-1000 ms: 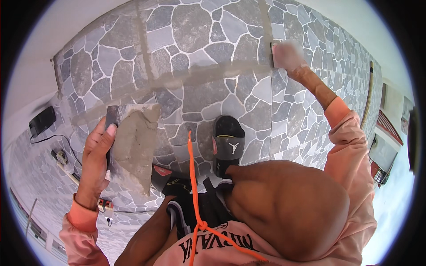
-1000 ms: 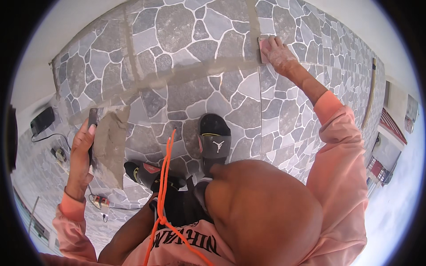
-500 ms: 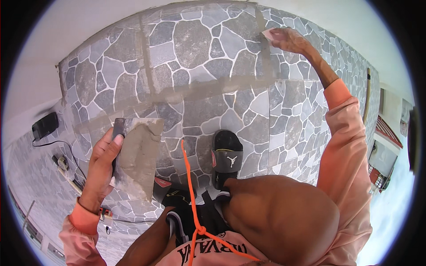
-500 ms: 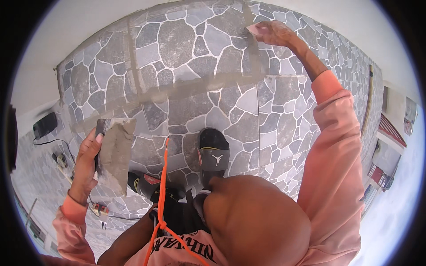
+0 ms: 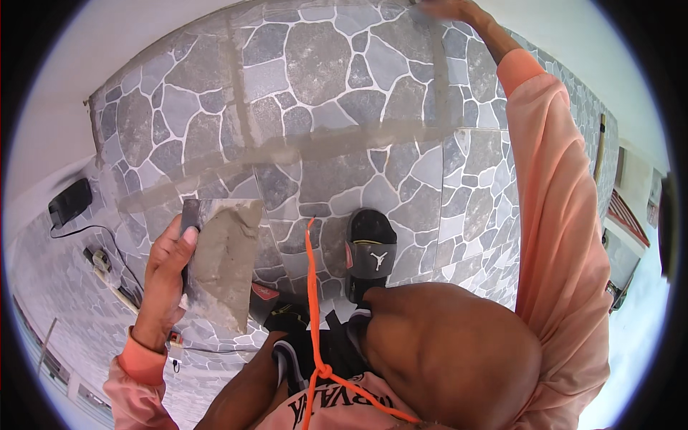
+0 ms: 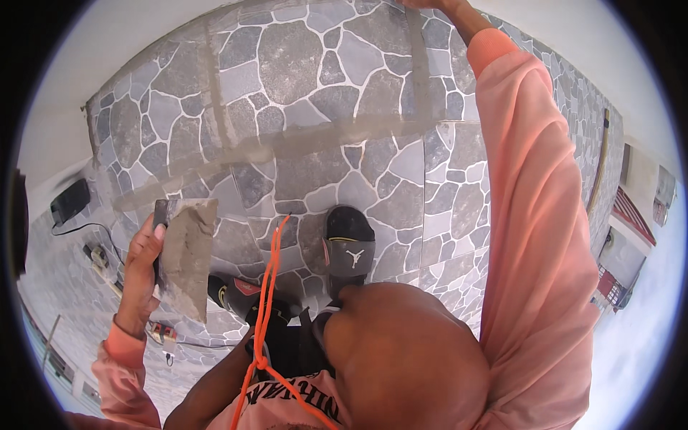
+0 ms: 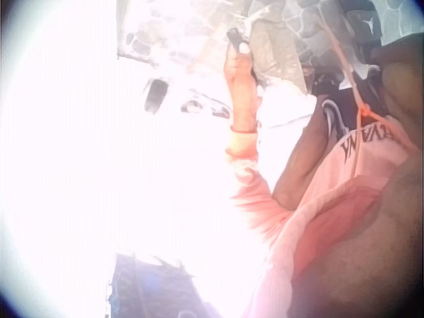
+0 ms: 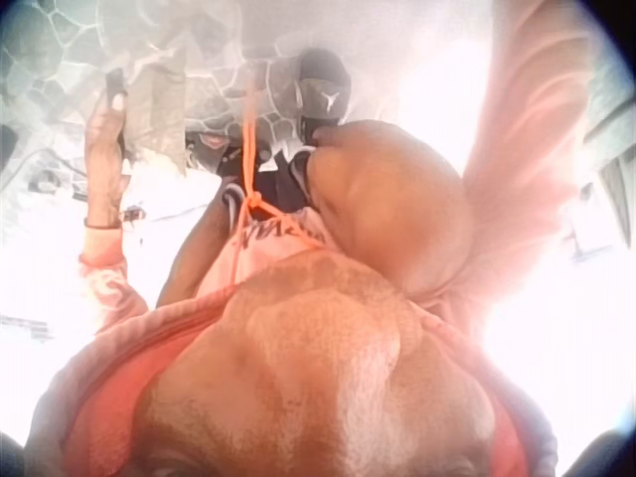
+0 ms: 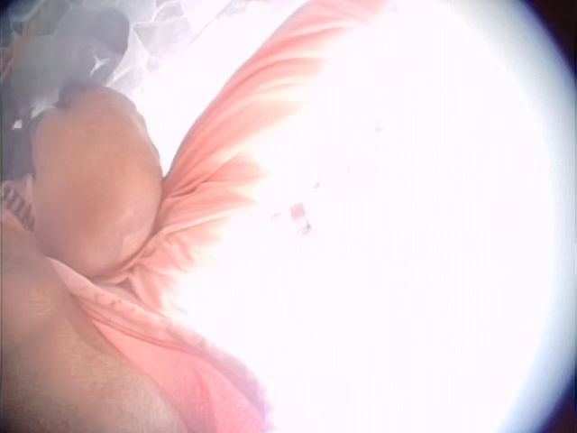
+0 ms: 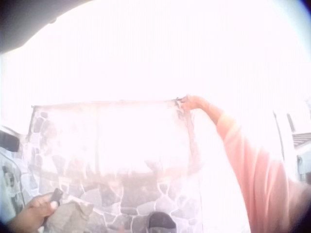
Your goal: The person applies grout to the seams between floor tiles using a small metal scraper, spreading the material along the lines and then scraping the excess onto another tool.
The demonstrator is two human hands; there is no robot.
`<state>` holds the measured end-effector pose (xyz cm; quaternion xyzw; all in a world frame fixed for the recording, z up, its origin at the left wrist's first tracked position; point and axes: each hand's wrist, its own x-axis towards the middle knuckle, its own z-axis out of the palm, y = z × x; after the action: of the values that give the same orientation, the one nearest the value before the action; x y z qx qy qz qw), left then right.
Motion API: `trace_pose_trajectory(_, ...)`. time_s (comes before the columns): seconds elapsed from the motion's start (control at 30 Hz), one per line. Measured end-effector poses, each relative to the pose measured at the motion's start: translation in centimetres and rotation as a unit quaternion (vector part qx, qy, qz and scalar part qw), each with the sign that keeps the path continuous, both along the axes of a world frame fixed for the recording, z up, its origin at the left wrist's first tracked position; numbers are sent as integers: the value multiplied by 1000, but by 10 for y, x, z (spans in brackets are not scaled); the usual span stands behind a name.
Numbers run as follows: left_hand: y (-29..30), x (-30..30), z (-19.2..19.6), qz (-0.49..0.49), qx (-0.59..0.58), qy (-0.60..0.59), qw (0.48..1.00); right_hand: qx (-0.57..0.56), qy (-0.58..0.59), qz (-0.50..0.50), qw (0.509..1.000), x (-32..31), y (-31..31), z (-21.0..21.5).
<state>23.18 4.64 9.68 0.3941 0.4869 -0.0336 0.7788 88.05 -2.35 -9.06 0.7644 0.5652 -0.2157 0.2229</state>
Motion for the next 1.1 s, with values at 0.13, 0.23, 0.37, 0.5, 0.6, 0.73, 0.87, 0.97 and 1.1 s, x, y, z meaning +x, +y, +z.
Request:
trace_pose_trajectory(0.13,10,16,-10,6,-33,-22,999,-33,27,39,998,20,-41,-21)
trace_pose_trajectory(0.23,22,22,-9,5,-27,-18,999,73,81,203,973,-43,-63,-20)
trace_pose_trajectory(0.37,29,25,-13,-24,-6,-33,999,19,135,-85,987,-145,-122,44)
trace_pose_trajectory(0.5,29,24,-17,-17,-2,-35,999,60,152,-8,987,-179,-200,30)
trace_pose_trajectory(0.6,27,23,-11,-47,-2,-49,998,46,149,-22,988,-207,-224,29)
trace_pose_trajectory(0.73,23,17,-11,-54,9,-33,998,-142,170,-22,975,-228,-261,34)
trace_pose_trajectory(0.87,19,4,-3,-69,16,-49,996,-201,205,-176,942,-247,-262,90)
trace_pose_trajectory(0.97,16,-11,-2,-46,22,-32,998,-166,274,-364,875,-256,-260,119)
trace_pose_trajectory(1.1,16,-21,-7,-57,21,-27,998,13,297,-500,813,-242,-280,121)
